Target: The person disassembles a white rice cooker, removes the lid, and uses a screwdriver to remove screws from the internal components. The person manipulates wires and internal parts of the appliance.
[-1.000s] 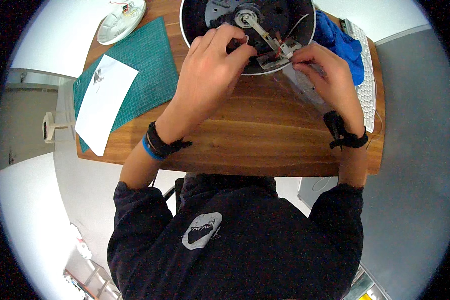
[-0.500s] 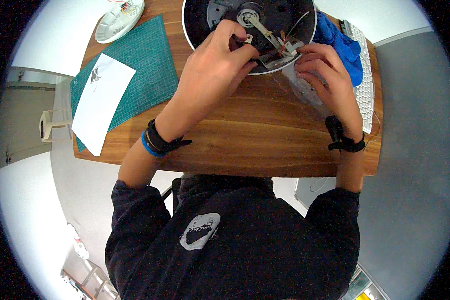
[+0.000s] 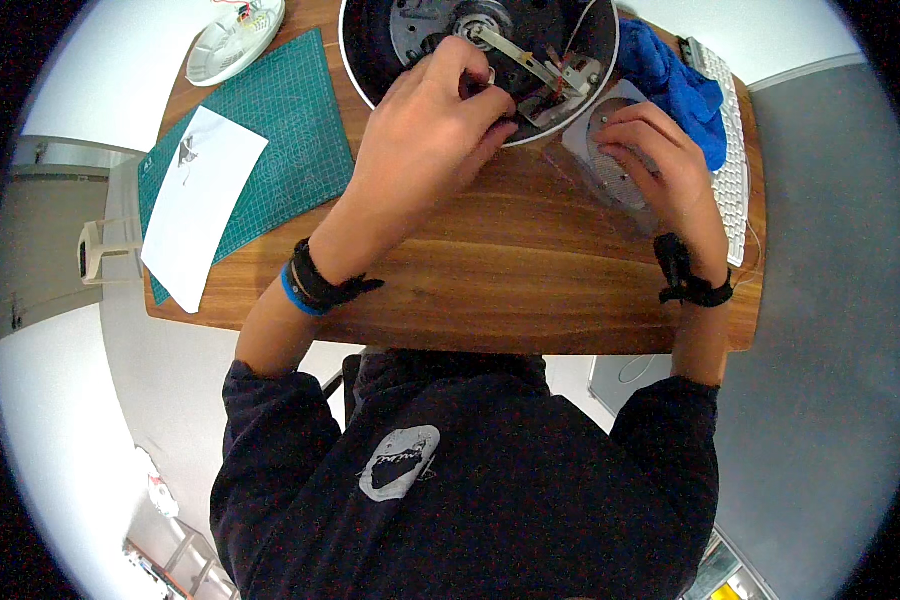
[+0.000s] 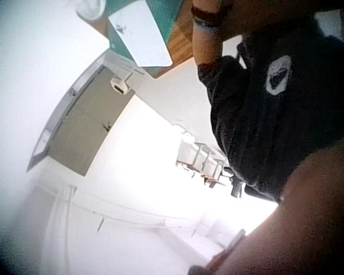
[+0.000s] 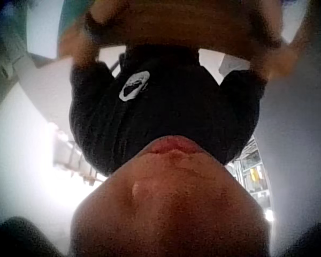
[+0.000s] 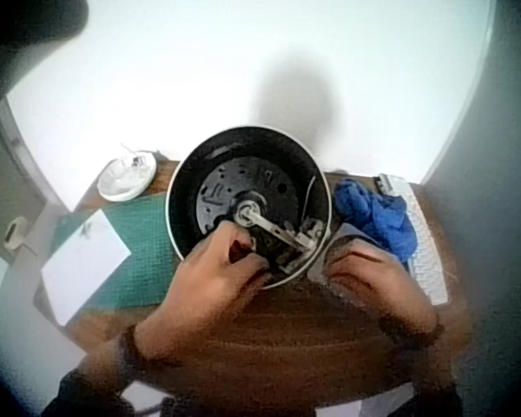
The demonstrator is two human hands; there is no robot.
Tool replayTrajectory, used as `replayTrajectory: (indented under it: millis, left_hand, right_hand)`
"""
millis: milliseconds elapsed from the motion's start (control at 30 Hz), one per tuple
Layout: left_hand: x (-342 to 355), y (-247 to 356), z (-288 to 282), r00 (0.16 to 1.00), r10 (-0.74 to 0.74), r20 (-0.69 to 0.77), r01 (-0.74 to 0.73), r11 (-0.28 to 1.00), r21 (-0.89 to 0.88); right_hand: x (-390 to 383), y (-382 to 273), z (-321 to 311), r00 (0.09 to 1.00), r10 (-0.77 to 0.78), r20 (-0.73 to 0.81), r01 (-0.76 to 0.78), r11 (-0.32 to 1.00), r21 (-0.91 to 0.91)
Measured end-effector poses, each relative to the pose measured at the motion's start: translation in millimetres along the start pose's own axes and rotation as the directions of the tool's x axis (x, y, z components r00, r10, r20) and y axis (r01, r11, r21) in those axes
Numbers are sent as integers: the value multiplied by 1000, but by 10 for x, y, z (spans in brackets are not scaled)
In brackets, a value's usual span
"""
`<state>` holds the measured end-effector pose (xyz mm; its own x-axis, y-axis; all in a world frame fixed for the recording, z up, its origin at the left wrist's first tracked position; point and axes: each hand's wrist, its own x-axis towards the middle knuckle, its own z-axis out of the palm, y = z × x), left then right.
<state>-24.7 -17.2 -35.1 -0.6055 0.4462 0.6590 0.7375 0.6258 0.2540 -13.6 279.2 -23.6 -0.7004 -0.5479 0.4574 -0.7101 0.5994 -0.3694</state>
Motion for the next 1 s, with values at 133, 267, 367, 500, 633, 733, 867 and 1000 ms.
replayTrajectory:
  millis: [133, 267, 367, 500, 633, 733, 867, 1000]
  left_hand:
    - [-2, 64, -14, 1000, 25, -7, -24, 989, 143]
    - [-2, 59, -19, 996, 88, -23, -83, 983, 165]
    - [8, 58, -3, 996, 90, -15, -87, 988, 127]
    - [28, 92, 32, 995, 97, 23, -99, 990, 96]
    - [172, 78, -28, 984, 54, 170, -109, 938, 329]
    - [222, -78, -60, 963, 18, 270, -110, 938, 328]
    - [216, -282, -108, 992, 86, 91, -97, 988, 116]
    - [230, -360, -316, 981, 131, 143, -137, 990, 29]
  right_hand:
    - [39, -32, 5, 999, -23, -24, 23, 1000, -11]
    - [34, -32, 35, 994, 106, -26, -105, 993, 53]
    - [62, 16, 66, 996, 89, 15, -88, 996, -11]
    - [80, 89, 163, 998, 25, 58, -25, 1000, -1]
    - [304, -70, 193, 999, 11, 41, -13, 999, 51]
    - [393, -67, 203, 996, 80, -31, -77, 991, 106]
    - [425, -95, 159, 965, 261, -39, -250, 952, 176]
    - [413, -35, 161, 957, 289, -15, -281, 940, 193]
